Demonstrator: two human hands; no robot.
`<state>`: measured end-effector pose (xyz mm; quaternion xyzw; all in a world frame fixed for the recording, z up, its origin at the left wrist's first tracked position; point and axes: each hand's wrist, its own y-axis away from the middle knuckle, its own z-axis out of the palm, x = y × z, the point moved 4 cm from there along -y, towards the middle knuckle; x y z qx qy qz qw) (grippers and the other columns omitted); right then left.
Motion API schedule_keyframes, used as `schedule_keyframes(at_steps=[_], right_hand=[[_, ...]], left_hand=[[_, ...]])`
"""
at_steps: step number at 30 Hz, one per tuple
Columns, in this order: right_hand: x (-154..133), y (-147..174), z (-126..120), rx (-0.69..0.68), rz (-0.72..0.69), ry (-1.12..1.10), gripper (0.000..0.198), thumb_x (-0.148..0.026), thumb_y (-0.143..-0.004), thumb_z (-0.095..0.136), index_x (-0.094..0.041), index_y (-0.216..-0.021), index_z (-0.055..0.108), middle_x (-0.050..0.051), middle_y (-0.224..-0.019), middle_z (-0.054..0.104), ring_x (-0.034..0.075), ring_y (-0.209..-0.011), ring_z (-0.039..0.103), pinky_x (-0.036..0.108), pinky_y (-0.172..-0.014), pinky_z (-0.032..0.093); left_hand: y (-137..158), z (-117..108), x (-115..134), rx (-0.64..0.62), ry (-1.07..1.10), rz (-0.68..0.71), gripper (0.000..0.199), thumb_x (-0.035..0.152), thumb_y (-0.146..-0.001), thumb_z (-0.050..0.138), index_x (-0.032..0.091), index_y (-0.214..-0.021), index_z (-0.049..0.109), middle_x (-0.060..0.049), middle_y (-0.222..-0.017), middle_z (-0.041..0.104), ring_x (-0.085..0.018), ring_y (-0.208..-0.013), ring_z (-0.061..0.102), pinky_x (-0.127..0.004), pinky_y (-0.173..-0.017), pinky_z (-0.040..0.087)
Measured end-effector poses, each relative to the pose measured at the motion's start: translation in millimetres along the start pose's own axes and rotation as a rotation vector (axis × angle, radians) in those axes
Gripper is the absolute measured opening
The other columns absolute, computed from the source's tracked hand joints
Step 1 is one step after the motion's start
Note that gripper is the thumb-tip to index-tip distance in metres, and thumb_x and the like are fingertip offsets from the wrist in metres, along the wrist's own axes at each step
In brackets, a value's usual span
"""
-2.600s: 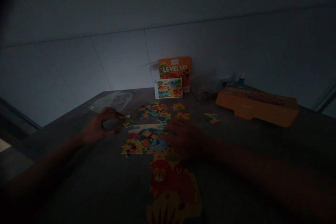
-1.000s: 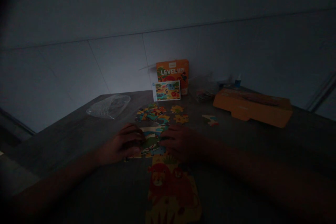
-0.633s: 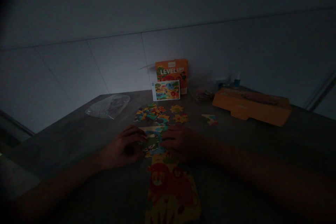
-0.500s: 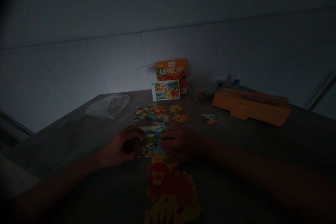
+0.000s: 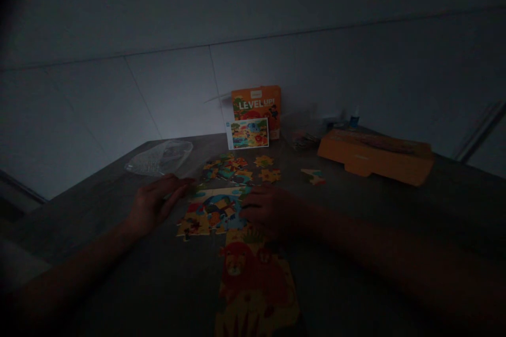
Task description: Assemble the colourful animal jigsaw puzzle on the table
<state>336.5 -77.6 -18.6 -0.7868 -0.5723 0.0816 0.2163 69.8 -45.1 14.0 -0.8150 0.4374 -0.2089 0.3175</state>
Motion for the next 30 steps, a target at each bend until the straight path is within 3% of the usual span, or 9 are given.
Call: schedule_keyframes(at_steps=[6,12,16,21,25,27,30], right_hand=[[0.4,-0.6,0.5,0.015,-0.010,-0.004,0.024,-0.017,-0.098,0.048,-0.014,-0.108,0.070,0.011,-0.107,0.070,0.024,-0.093,0.060,0.040,-0.085,0.051],[0.2,-0.8,-0.3,-0.004,0.001,0.002,0.026,-0.019,-0.100,0.046,-0.014,-0.107,0.071,0.011,-0.107,0.070,0.023,-0.095,0.060,0.039,-0.085,0.052],[0.8,-0.1,0.4,-0.003,-0.010,0.005,0.027,-0.019,-0.100,0.046,-0.014,-0.107,0.071,0.012,-0.108,0.070,0.023,-0.094,0.060,0.040,-0.086,0.052],[0.9,-0.5,0.0,0.013,-0.011,0.007,0.027,-0.018,-0.100,0.045,-0.013,-0.107,0.071,0.012,-0.108,0.070,0.024,-0.093,0.059,0.040,-0.083,0.052],[0.0,-0.9,-0.3,0.005,-0.008,-0.003,0.027,-0.017,-0.100,0.045,-0.013,-0.108,0.070,0.012,-0.108,0.069,0.023,-0.092,0.059,0.040,-0.083,0.051],[-0.1,-1.2,-0.5,-0.010,0.005,0.001,0.027,-0.017,-0.100,0.045,-0.013,-0.108,0.070,0.012,-0.109,0.069,0.023,-0.094,0.059,0.040,-0.085,0.051],[-0.4,-1.5,-1.1,-0.025,0.014,0.003,0.026,-0.017,-0.100,0.046,-0.014,-0.107,0.071,0.012,-0.109,0.069,0.023,-0.094,0.059,0.040,-0.085,0.051]], left_hand=[[2.4,8.9,-11.2,-0.096,0.010,-0.100,0.027,0.026,-0.103,0.048,0.017,-0.093,0.071,-0.006,-0.085,0.073,-0.018,-0.081,0.068,-0.028,-0.076,0.056],[14.5,25.5,-33.2,-0.356,-0.045,-0.329,0.040,0.052,-0.092,0.061,0.020,-0.113,0.074,-0.012,-0.112,0.068,-0.028,-0.105,0.066,-0.041,-0.092,0.056],[15.6,23.9,-36.7,-0.444,0.027,-0.341,0.034,0.045,-0.094,0.058,0.022,-0.113,0.074,-0.010,-0.110,0.069,-0.025,-0.099,0.068,-0.035,-0.087,0.057],[14.4,20.5,-38.1,-0.416,0.062,-0.382,0.028,0.038,-0.092,0.062,0.021,-0.111,0.075,-0.010,-0.103,0.069,-0.023,-0.086,0.069,-0.034,-0.078,0.058],[15.8,21.0,-37.0,-0.315,0.086,-0.377,0.035,0.035,-0.088,0.068,0.019,-0.120,0.070,-0.011,-0.110,0.065,-0.024,-0.096,0.067,-0.036,-0.084,0.057],[15.2,20.6,-32.8,-0.271,0.091,-0.343,0.037,0.029,-0.089,0.065,0.019,-0.125,0.066,-0.010,-0.111,0.063,-0.023,-0.100,0.065,-0.036,-0.088,0.056],[12.1,16.4,-24.5,-0.179,0.083,-0.302,0.040,0.020,-0.092,0.057,0.019,-0.132,0.058,-0.005,-0.100,0.060,-0.020,-0.091,0.063,-0.033,-0.081,0.055]])
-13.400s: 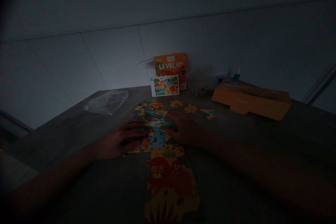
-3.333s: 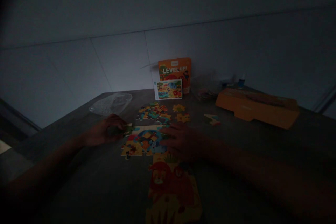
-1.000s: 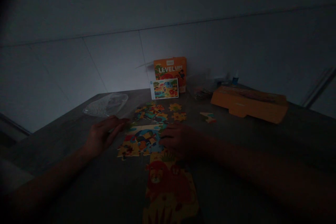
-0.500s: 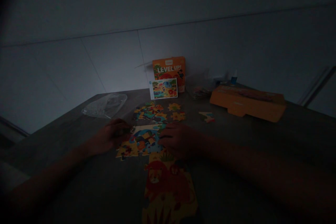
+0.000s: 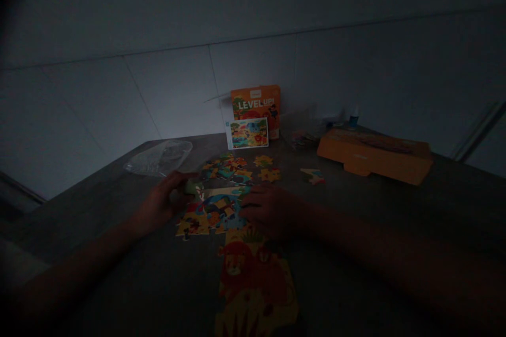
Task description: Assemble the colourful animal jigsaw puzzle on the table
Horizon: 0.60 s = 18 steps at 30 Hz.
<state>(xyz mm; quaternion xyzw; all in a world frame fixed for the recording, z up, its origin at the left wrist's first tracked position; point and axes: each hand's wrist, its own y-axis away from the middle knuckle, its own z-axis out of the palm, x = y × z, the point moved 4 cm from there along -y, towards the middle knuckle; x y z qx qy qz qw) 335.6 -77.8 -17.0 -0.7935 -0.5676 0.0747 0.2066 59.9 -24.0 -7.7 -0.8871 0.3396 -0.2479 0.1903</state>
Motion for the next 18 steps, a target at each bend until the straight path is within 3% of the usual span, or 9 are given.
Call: schedule_keyframes(at_steps=[3,7,14,18], right_hand=[[-0.3,0.3,-0.7,0.013,-0.017,-0.009,0.026,-0.017,-0.100,0.046,-0.013,-0.106,0.071,0.012,-0.108,0.069,0.023,-0.093,0.059,0.040,-0.084,0.051],[0.2,0.4,-0.5,0.024,-0.016,-0.001,0.025,-0.016,-0.099,0.047,-0.014,-0.106,0.071,0.012,-0.108,0.069,0.023,-0.093,0.058,0.039,-0.085,0.051],[0.3,-0.2,-0.1,0.031,-0.025,-0.002,0.024,-0.016,-0.098,0.048,-0.013,-0.105,0.071,0.012,-0.106,0.069,0.023,-0.092,0.059,0.039,-0.084,0.051],[0.3,0.4,0.2,0.029,-0.022,-0.009,0.023,-0.014,-0.098,0.048,-0.013,-0.106,0.070,0.012,-0.106,0.069,0.023,-0.093,0.060,0.039,-0.086,0.051]], left_hand=[[-0.9,-3.3,10.1,0.043,0.038,0.104,0.027,0.015,-0.096,0.051,0.019,-0.120,0.063,-0.004,-0.092,0.060,-0.018,-0.086,0.062,-0.030,-0.078,0.053],[-1.6,2.8,18.1,-0.135,0.105,0.250,0.019,0.015,-0.096,0.054,0.020,-0.095,0.072,-0.007,-0.098,0.064,-0.019,-0.093,0.064,-0.030,-0.080,0.053],[1.2,5.9,14.8,-0.296,0.203,0.151,0.013,0.016,-0.092,0.061,0.019,-0.094,0.074,-0.010,-0.105,0.066,-0.021,-0.097,0.066,-0.034,-0.084,0.056],[2.2,4.9,16.1,-0.312,0.216,0.133,0.009,0.021,-0.091,0.065,0.019,-0.094,0.073,-0.009,-0.105,0.067,-0.022,-0.099,0.067,-0.034,-0.085,0.057]])
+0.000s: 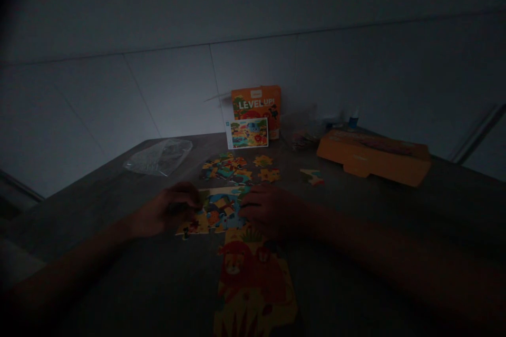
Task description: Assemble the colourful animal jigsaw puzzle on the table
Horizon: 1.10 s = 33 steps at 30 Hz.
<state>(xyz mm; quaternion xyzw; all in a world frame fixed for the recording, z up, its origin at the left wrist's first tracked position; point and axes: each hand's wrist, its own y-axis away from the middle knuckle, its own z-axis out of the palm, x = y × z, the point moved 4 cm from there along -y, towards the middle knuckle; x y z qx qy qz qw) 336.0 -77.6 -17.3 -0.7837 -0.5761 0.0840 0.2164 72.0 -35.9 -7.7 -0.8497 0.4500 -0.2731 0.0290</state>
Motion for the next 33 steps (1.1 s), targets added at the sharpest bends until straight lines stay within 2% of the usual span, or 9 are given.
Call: schedule_keyframes(at_steps=[8,11,14,18,22,24,27,30,33], right_hand=[[1.3,1.3,0.1,0.026,0.012,-0.028,0.026,-0.017,-0.099,0.045,-0.014,-0.104,0.071,0.012,-0.105,0.070,0.022,-0.091,0.061,0.039,-0.083,0.053],[3.2,3.1,-2.7,0.100,0.077,-0.002,0.025,-0.014,-0.097,0.046,-0.014,-0.100,0.071,0.012,-0.105,0.069,0.023,-0.093,0.062,0.040,-0.084,0.054],[6.2,4.8,-6.6,0.166,0.183,0.097,0.025,-0.015,-0.097,0.048,-0.014,-0.106,0.072,0.018,-0.120,0.065,0.028,-0.108,0.062,0.047,-0.091,0.055],[11.6,5.4,0.1,0.075,0.244,0.089,0.026,-0.017,-0.096,0.055,-0.015,-0.116,0.072,0.017,-0.120,0.067,0.029,-0.107,0.065,0.049,-0.092,0.056],[14.9,6.0,5.6,0.047,0.248,0.047,0.025,-0.017,-0.095,0.057,-0.014,-0.115,0.072,0.015,-0.113,0.070,0.027,-0.100,0.067,0.045,-0.089,0.056],[15.0,6.0,5.5,0.042,0.249,0.044,0.026,-0.017,-0.096,0.057,-0.014,-0.116,0.072,0.014,-0.112,0.070,0.026,-0.101,0.066,0.046,-0.089,0.056],[14.1,5.9,4.0,0.031,0.252,0.032,0.026,-0.016,-0.095,0.056,-0.013,-0.116,0.072,0.014,-0.110,0.071,0.027,-0.100,0.066,0.045,-0.088,0.056],[13.1,5.3,2.2,0.045,0.245,0.032,0.024,-0.015,-0.094,0.057,-0.013,-0.113,0.073,0.014,-0.108,0.071,0.027,-0.098,0.066,0.045,-0.088,0.055],[12.5,4.6,1.9,0.043,0.248,0.027,0.024,-0.014,-0.094,0.057,-0.013,-0.112,0.073,0.014,-0.108,0.071,0.026,-0.098,0.066,0.043,-0.088,0.055]], left_hand=[[0.1,3.6,-3.3,-0.002,0.014,-0.028,0.010,0.022,-0.092,0.064,0.019,-0.096,0.073,-0.010,-0.111,0.065,-0.022,-0.103,0.065,-0.037,-0.089,0.056],[-0.2,5.6,-2.6,-0.004,0.028,-0.006,0.011,0.020,-0.093,0.063,0.019,-0.097,0.073,-0.010,-0.112,0.065,-0.022,-0.104,0.065,-0.037,-0.089,0.056],[-0.5,7.7,-2.0,-0.008,0.020,0.007,0.014,0.019,-0.094,0.060,0.019,-0.099,0.074,-0.010,-0.114,0.065,-0.022,-0.105,0.065,-0.038,-0.090,0.056],[0.0,7.0,-3.6,0.020,-0.061,0.018,0.019,0.020,-0.093,0.060,0.021,-0.105,0.074,-0.012,-0.124,0.063,-0.026,-0.116,0.062,-0.044,-0.098,0.054],[2.5,1.6,-12.3,0.049,-0.170,-0.068,0.053,0.024,-0.086,0.067,0.019,-0.138,0.058,-0.015,-0.132,0.060,-0.032,-0.123,0.058,-0.051,-0.106,0.050],[3.4,-0.6,-15.9,0.040,-0.198,-0.121,0.060,0.028,-0.085,0.068,0.018,-0.142,0.053,-0.015,-0.132,0.061,-0.032,-0.123,0.059,-0.051,-0.106,0.050],[2.3,-1.9,-15.5,0.022,-0.204,-0.137,0.049,0.029,-0.088,0.065,0.018,-0.135,0.060,-0.014,-0.126,0.064,-0.030,-0.119,0.062,-0.046,-0.103,0.053],[-0.1,-1.7,-13.4,0.016,-0.193,-0.149,0.035,0.028,-0.089,0.061,0.017,-0.122,0.067,-0.013,-0.118,0.066,-0.026,-0.107,0.067,-0.039,-0.093,0.057],[-0.3,-1.1,-15.5,0.012,-0.150,-0.220,0.035,0.030,-0.090,0.061,0.017,-0.121,0.068,-0.012,-0.115,0.067,-0.023,-0.094,0.070,-0.032,-0.080,0.059]])
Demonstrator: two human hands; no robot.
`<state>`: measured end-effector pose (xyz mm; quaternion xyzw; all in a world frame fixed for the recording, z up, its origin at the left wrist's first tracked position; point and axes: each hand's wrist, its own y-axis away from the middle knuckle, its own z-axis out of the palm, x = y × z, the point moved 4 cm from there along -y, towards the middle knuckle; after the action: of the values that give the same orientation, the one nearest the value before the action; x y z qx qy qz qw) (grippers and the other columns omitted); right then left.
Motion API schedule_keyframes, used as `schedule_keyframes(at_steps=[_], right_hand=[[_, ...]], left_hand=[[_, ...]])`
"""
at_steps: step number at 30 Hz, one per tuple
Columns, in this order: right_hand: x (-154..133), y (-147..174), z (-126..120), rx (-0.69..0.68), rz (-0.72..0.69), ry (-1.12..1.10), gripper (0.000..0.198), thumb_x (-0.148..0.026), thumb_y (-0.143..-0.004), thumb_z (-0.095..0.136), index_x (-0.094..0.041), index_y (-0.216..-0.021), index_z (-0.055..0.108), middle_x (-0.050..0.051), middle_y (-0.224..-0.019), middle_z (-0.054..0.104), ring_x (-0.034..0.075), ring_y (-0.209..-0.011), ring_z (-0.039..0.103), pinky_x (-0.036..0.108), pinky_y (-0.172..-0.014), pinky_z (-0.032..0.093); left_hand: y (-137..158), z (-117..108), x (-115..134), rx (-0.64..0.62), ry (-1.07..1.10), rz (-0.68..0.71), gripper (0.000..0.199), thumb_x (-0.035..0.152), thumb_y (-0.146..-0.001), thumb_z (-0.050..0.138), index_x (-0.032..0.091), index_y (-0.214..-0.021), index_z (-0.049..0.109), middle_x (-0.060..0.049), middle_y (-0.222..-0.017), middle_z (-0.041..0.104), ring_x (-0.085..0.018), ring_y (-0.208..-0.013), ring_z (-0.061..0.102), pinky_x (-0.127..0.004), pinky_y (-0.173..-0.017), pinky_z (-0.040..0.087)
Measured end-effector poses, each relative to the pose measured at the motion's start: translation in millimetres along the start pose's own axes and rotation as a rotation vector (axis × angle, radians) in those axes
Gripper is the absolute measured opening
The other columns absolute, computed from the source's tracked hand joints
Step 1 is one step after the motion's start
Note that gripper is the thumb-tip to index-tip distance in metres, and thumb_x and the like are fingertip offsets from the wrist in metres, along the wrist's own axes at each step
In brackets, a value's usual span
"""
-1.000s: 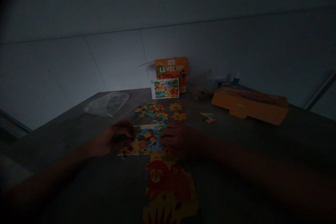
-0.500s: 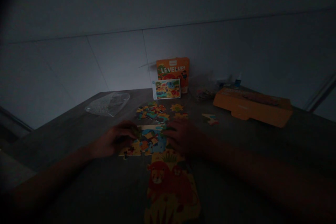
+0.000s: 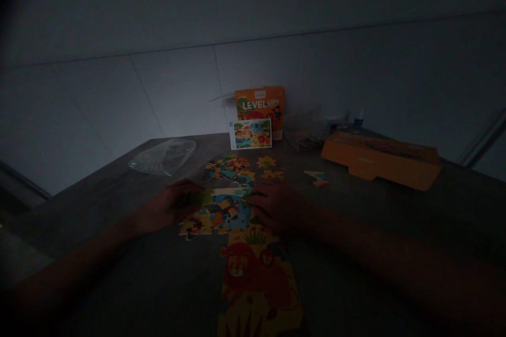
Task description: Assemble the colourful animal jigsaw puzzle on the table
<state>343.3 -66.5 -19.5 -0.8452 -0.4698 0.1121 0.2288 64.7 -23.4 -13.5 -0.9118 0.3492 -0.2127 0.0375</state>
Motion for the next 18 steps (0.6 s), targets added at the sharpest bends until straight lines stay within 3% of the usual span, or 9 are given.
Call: schedule_keyframes(at_steps=[5,9,14,18], right_hand=[[-0.1,0.6,0.4,0.021,-0.009,-0.021,0.023,-0.016,-0.097,0.055,-0.012,-0.109,0.073,0.014,-0.108,0.071,0.025,-0.097,0.066,0.042,-0.087,0.055],[1.3,1.2,2.2,0.028,-0.022,-0.013,0.023,-0.014,-0.095,0.055,-0.013,-0.110,0.073,0.013,-0.108,0.071,0.025,-0.097,0.066,0.042,-0.087,0.054],[0.0,-0.2,-0.4,0.019,-0.014,-0.025,0.024,-0.015,-0.096,0.054,-0.013,-0.110,0.073,0.013,-0.108,0.071,0.026,-0.097,0.066,0.042,-0.088,0.055],[-1.1,-0.4,-2.3,0.025,-0.020,-0.023,0.024,-0.015,-0.097,0.053,-0.012,-0.109,0.073,0.013,-0.107,0.071,0.026,-0.097,0.066,0.043,-0.087,0.055]], left_hand=[[0.5,-3.8,-6.1,0.123,0.065,-0.081,0.050,0.029,-0.084,0.069,0.018,-0.132,0.064,-0.009,-0.110,0.068,-0.022,-0.092,0.070,-0.032,-0.078,0.058],[0.1,-8.4,-4.2,0.239,0.097,0.028,0.024,0.018,-0.089,0.059,0.020,-0.104,0.077,-0.007,-0.097,0.066,-0.020,-0.092,0.067,-0.034,-0.083,0.057],[0.8,-6.3,-2.8,0.225,0.044,0.164,0.048,-0.003,-0.074,0.052,0.031,-0.086,0.084,-0.006,-0.120,0.061,-0.023,-0.113,0.060,-0.039,-0.094,0.054],[1.5,-3.8,-5.8,0.173,0.129,0.134,0.044,0.001,-0.080,0.052,0.029,-0.091,0.084,-0.008,-0.110,0.067,-0.021,-0.097,0.066,-0.034,-0.081,0.057]])
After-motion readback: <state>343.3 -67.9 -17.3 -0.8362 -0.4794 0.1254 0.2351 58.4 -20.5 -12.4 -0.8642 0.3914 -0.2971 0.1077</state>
